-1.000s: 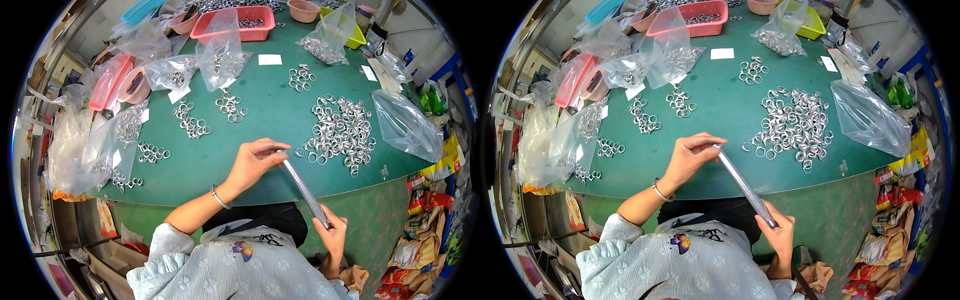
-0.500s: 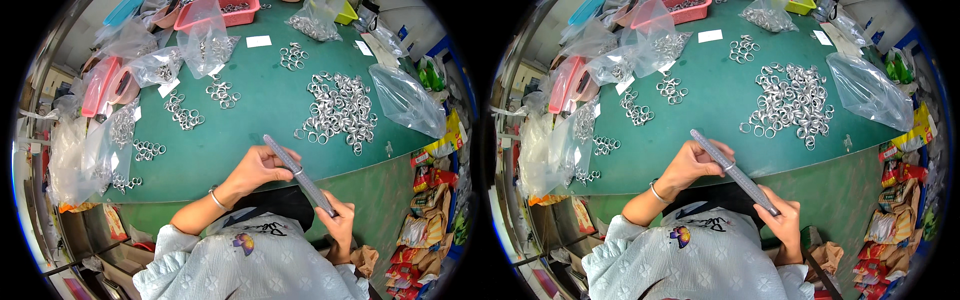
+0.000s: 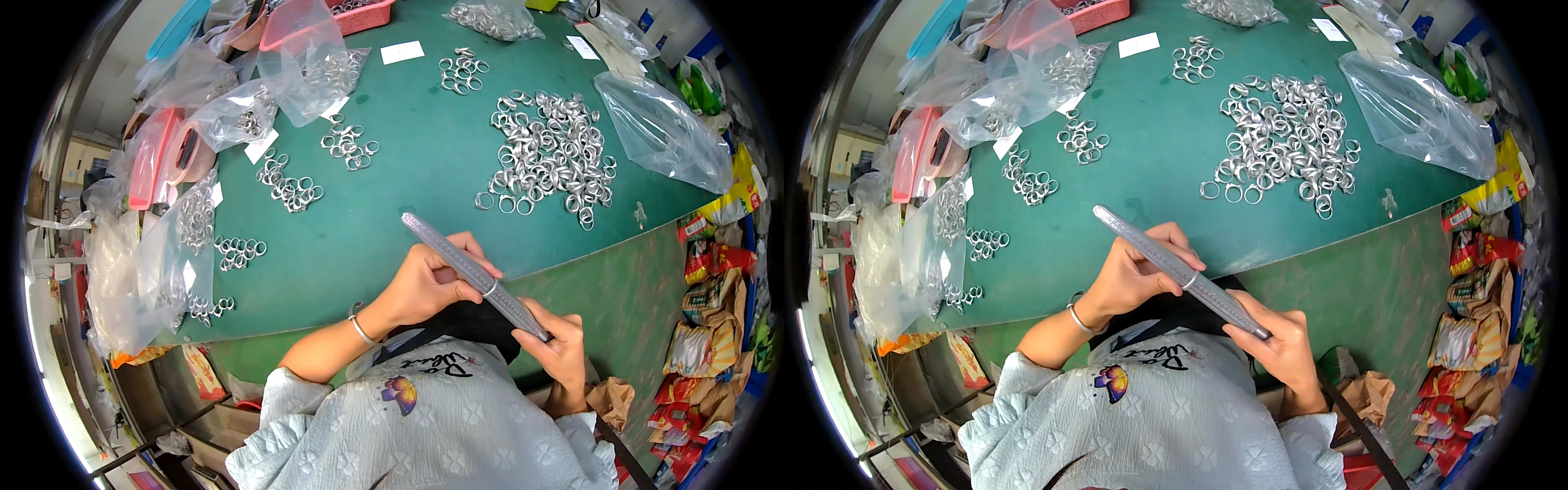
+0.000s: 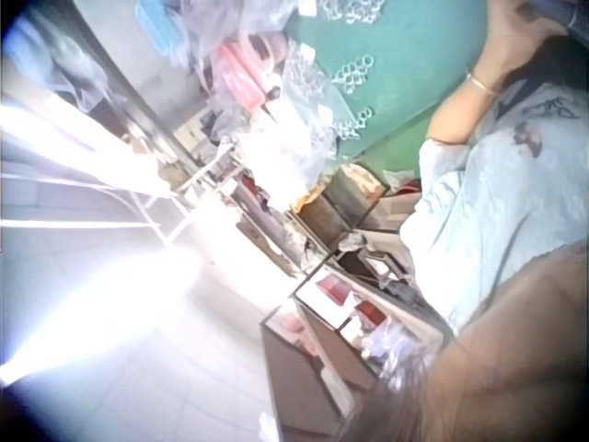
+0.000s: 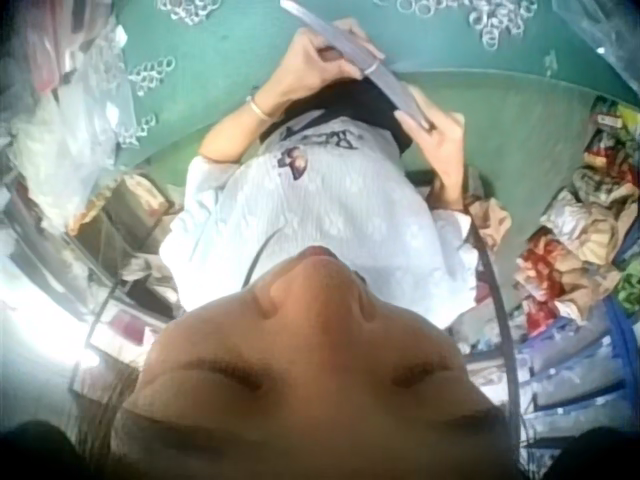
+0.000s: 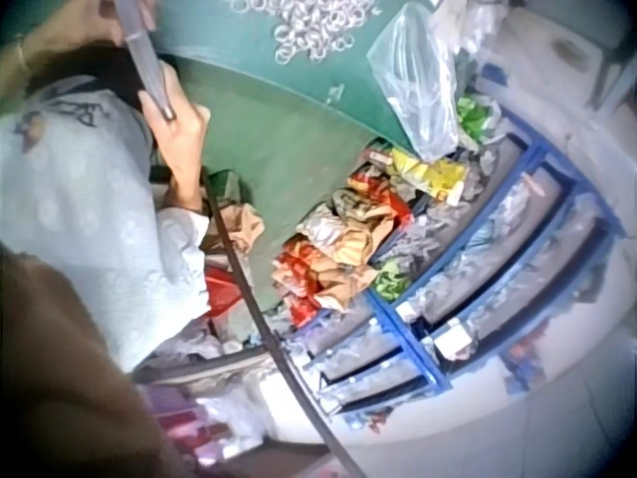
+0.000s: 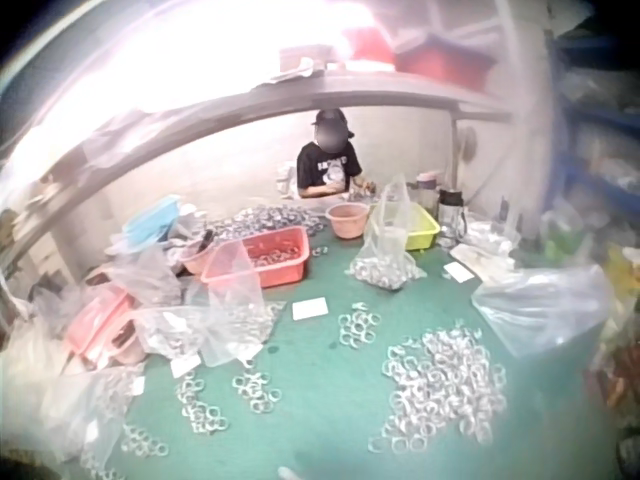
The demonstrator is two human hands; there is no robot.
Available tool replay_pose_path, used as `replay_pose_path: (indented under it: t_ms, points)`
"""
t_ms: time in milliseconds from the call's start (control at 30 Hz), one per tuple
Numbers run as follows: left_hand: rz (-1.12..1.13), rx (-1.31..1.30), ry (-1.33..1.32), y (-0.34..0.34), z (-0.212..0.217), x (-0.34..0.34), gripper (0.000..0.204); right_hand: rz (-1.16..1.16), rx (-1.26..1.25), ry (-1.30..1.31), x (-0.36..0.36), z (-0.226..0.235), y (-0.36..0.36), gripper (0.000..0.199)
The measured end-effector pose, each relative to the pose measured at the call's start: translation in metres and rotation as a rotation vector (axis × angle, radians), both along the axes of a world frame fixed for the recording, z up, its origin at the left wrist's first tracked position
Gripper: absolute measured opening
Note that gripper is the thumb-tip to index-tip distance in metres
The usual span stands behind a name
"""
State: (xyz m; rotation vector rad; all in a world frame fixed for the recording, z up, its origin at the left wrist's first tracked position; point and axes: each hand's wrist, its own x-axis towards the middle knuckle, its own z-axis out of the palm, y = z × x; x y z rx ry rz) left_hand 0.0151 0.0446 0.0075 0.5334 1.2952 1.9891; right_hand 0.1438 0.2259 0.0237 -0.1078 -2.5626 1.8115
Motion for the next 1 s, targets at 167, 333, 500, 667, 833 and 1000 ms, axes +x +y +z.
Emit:
replay_pose_path:
  t_ms: [167,333,500,667,833,1000]
  points:
    - [-0.019,0.039,0.043,0.0,-0.007,-0.001,0.032,0.007,-0.07,0.001,-0.001,0.0,-0.001,0.038]
    - [0.058,0.059,-0.036,0.007,0.005,0.002,0.034,-0.062,-0.038,-0.003,-0.003,0.002,-0.006,0.038]
    - [0.034,-0.027,-0.09,0.003,0.008,-0.001,0.037,-0.063,-0.002,0.008,-0.006,0.007,-0.008,0.038]
    - [-0.005,0.022,-0.174,-0.001,-0.003,-0.006,0.035,-0.028,-0.014,-0.035,-0.008,0.013,-0.009,0.038]
    - [0.007,0.124,-0.147,-0.001,-0.018,-0.004,0.032,-0.017,-0.036,-0.041,-0.011,0.019,-0.009,0.038]
    - [0.008,0.204,-0.161,0.003,-0.027,-0.005,0.031,-0.02,-0.055,-0.039,-0.012,0.02,-0.01,0.036]
